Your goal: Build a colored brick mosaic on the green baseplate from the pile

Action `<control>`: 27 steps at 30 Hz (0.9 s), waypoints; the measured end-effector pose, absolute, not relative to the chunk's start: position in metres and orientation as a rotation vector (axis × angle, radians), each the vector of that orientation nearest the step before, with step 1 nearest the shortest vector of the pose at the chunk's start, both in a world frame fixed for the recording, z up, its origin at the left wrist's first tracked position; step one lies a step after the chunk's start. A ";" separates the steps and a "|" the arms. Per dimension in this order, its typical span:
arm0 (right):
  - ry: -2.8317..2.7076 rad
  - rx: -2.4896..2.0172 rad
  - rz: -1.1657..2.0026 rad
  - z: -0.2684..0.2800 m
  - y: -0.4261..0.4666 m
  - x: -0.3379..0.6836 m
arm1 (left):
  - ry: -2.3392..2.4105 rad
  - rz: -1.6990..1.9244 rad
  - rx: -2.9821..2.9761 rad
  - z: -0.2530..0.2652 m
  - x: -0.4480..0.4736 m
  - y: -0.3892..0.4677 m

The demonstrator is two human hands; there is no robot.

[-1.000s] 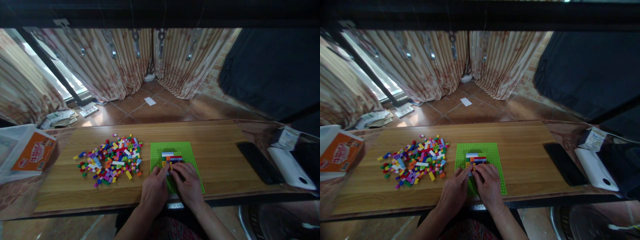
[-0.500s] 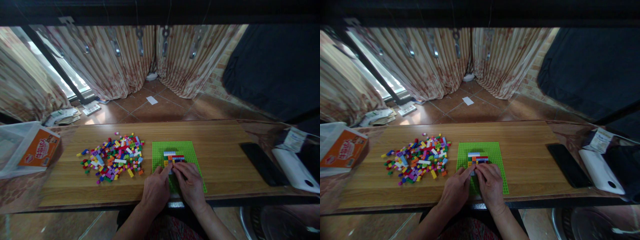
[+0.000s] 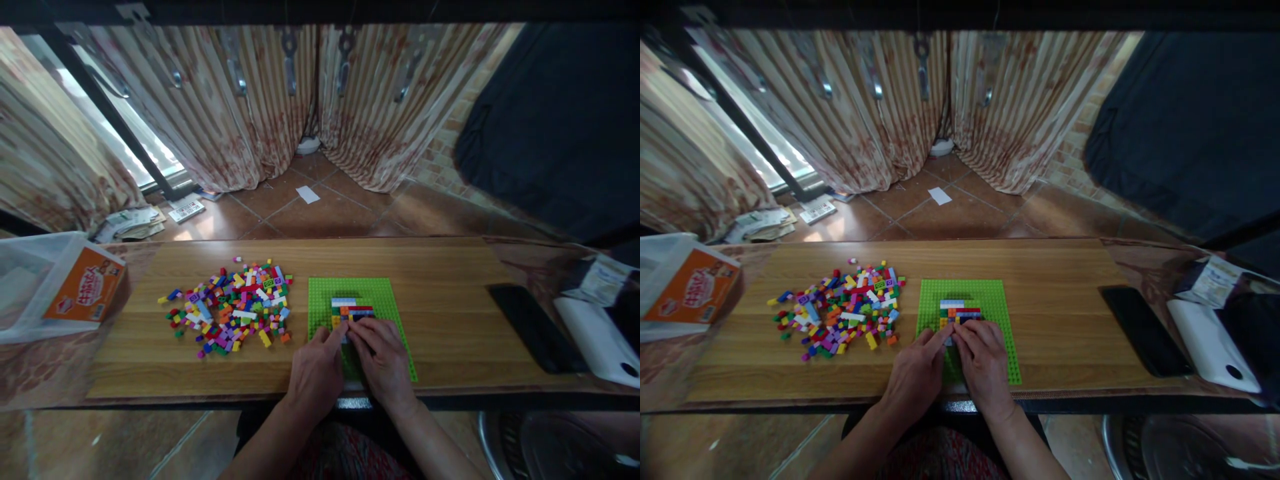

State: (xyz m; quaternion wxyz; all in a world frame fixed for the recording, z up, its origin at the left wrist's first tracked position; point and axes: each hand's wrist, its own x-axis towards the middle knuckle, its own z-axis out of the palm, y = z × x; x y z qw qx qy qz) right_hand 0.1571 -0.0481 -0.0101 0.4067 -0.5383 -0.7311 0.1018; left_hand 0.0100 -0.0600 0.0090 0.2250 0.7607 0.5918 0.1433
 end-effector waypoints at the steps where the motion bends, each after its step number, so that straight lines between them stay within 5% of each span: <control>1: -1.841 -1.353 0.254 -0.010 -0.048 0.157 | 1.633 0.387 2.100 0.009 0.010 -0.060; 27: -1.814 -1.315 0.154 -0.016 -0.051 0.151 | 1.648 0.366 2.087 0.008 0.012 -0.061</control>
